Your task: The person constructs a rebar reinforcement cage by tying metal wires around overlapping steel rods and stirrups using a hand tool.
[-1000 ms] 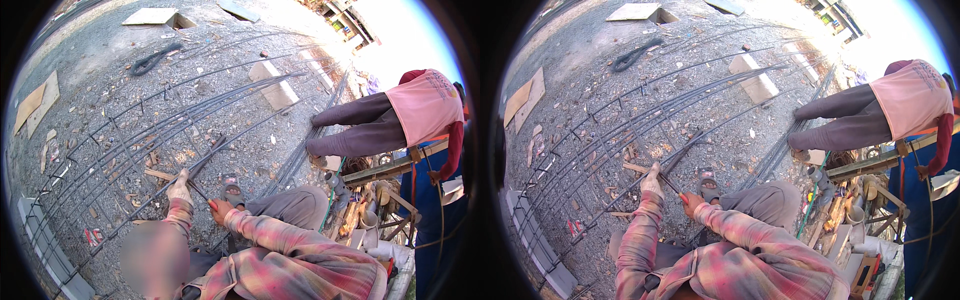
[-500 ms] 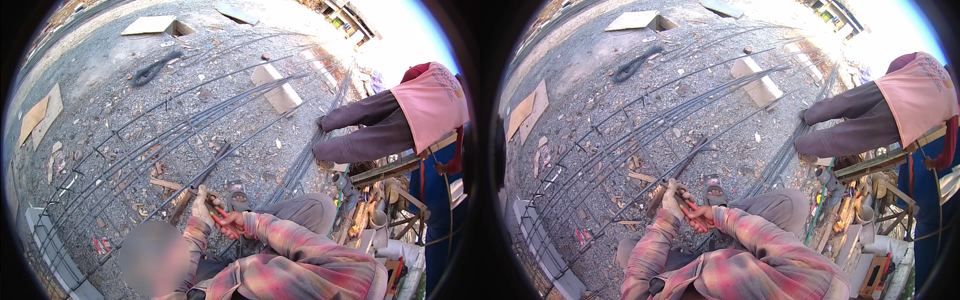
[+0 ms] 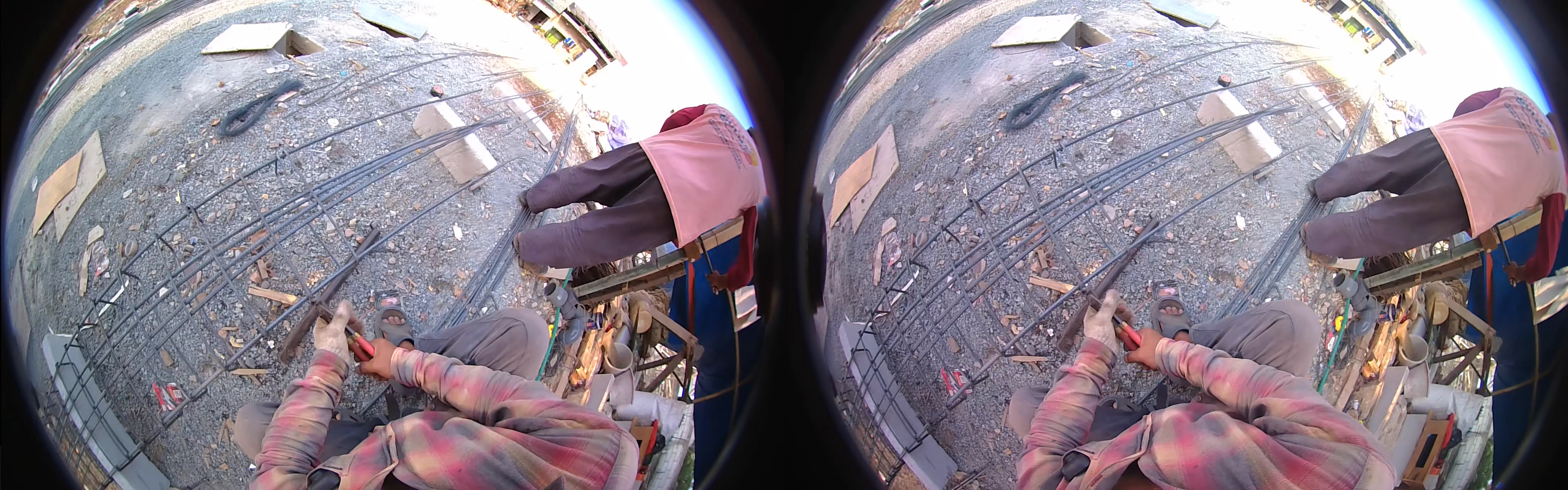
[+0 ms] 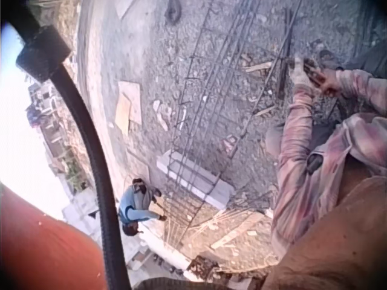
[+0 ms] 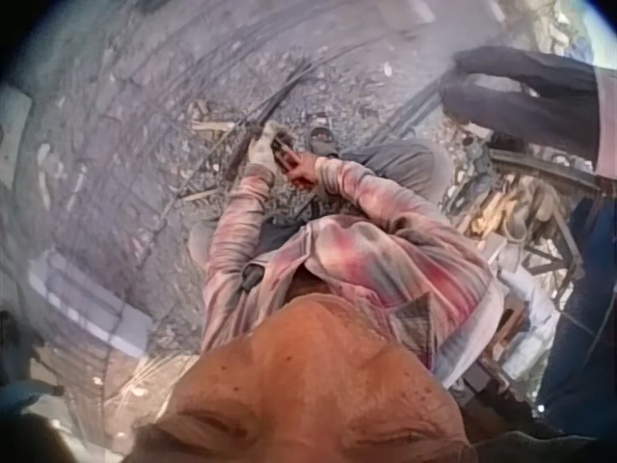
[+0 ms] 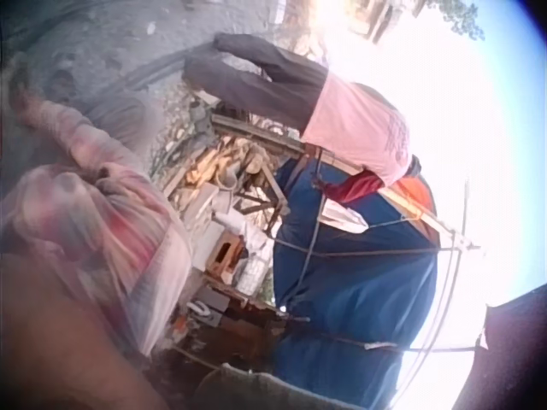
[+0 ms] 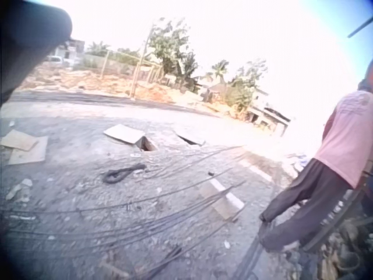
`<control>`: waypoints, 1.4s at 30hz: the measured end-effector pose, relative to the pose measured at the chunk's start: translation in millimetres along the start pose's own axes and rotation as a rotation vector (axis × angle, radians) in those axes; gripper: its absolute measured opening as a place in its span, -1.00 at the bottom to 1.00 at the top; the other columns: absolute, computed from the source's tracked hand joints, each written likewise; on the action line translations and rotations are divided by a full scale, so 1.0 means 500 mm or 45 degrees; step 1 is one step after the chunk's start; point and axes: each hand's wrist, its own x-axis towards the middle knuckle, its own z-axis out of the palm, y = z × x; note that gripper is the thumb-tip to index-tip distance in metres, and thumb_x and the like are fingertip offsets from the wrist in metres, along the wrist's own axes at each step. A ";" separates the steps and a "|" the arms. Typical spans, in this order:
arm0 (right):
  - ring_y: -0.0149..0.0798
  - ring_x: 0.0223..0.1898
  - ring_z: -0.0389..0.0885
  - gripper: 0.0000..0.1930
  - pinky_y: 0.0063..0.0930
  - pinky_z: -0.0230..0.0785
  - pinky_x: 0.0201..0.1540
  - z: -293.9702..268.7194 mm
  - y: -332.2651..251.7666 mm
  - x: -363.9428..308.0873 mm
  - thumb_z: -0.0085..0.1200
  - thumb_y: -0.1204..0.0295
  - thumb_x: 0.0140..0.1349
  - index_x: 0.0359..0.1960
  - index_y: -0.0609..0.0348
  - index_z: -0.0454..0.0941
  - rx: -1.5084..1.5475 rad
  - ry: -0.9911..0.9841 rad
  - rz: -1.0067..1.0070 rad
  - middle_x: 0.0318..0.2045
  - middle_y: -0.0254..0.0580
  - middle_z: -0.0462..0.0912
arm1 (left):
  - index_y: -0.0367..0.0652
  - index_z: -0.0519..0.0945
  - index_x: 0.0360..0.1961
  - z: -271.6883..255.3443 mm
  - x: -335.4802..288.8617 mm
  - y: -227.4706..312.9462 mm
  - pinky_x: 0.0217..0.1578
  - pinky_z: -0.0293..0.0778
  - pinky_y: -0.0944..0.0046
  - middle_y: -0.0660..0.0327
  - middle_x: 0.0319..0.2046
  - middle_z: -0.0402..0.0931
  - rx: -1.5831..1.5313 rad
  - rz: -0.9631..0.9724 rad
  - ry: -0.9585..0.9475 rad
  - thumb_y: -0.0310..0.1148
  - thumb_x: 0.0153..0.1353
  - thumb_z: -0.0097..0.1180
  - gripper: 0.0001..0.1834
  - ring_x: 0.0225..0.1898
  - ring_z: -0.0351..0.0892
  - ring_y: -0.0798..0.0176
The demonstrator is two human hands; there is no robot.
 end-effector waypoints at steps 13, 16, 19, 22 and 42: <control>-0.08 -0.45 0.58 -0.61 -0.28 0.40 -0.31 0.079 0.052 0.027 0.18 0.29 -0.06 -0.22 0.26 0.44 -0.010 0.448 -0.253 -0.38 -0.04 0.58 | -0.23 0.41 -0.48 -0.007 0.034 -0.008 -0.79 0.24 0.27 0.19 -0.64 0.36 0.004 -0.264 0.114 -0.10 0.15 0.08 -0.63 -0.78 0.27 0.30; 0.02 -0.35 0.57 -0.54 -0.30 0.36 -0.22 0.105 0.007 0.003 0.19 0.27 -0.12 -0.21 0.32 0.45 -0.395 0.820 -0.121 -0.32 0.09 0.58 | -0.24 0.42 -0.47 -0.008 0.020 0.002 -0.78 0.26 0.26 0.21 -0.66 0.36 0.095 -0.221 0.118 -0.11 0.15 0.09 -0.63 -0.76 0.31 0.30; -0.16 -0.31 0.58 -0.56 -0.40 0.38 -0.27 0.034 -0.036 -0.015 0.18 0.21 -0.03 -0.17 0.22 0.44 -0.226 0.161 0.081 -0.35 0.08 0.57 | -0.20 0.44 -0.47 -0.031 0.007 0.011 -0.71 0.32 0.28 0.24 -0.66 0.37 -0.003 -0.121 -0.010 -0.12 0.16 0.10 -0.67 -0.71 0.39 0.29; -0.23 -0.39 0.58 -0.57 -0.42 0.40 -0.35 0.024 0.107 0.035 0.19 0.18 0.02 -0.13 0.12 0.41 1.689 -0.977 0.031 -0.36 -0.05 0.57 | -0.15 0.44 -0.47 -0.027 -0.011 0.021 -0.63 0.36 0.29 0.27 -0.64 0.37 -0.461 -0.234 -0.166 -0.13 0.18 0.09 -0.70 -0.65 0.41 0.32; -0.24 -0.59 0.52 -0.42 -0.37 0.41 -0.52 0.169 0.069 0.035 -0.37 -0.13 0.28 -0.06 0.17 0.33 0.841 0.415 -0.214 -0.53 -0.12 0.55 | -0.12 0.47 -0.33 -0.054 -0.003 0.016 -0.57 0.44 0.21 0.27 -0.63 0.42 0.034 -0.284 -0.257 -0.24 0.08 0.19 -0.77 -0.62 0.45 0.26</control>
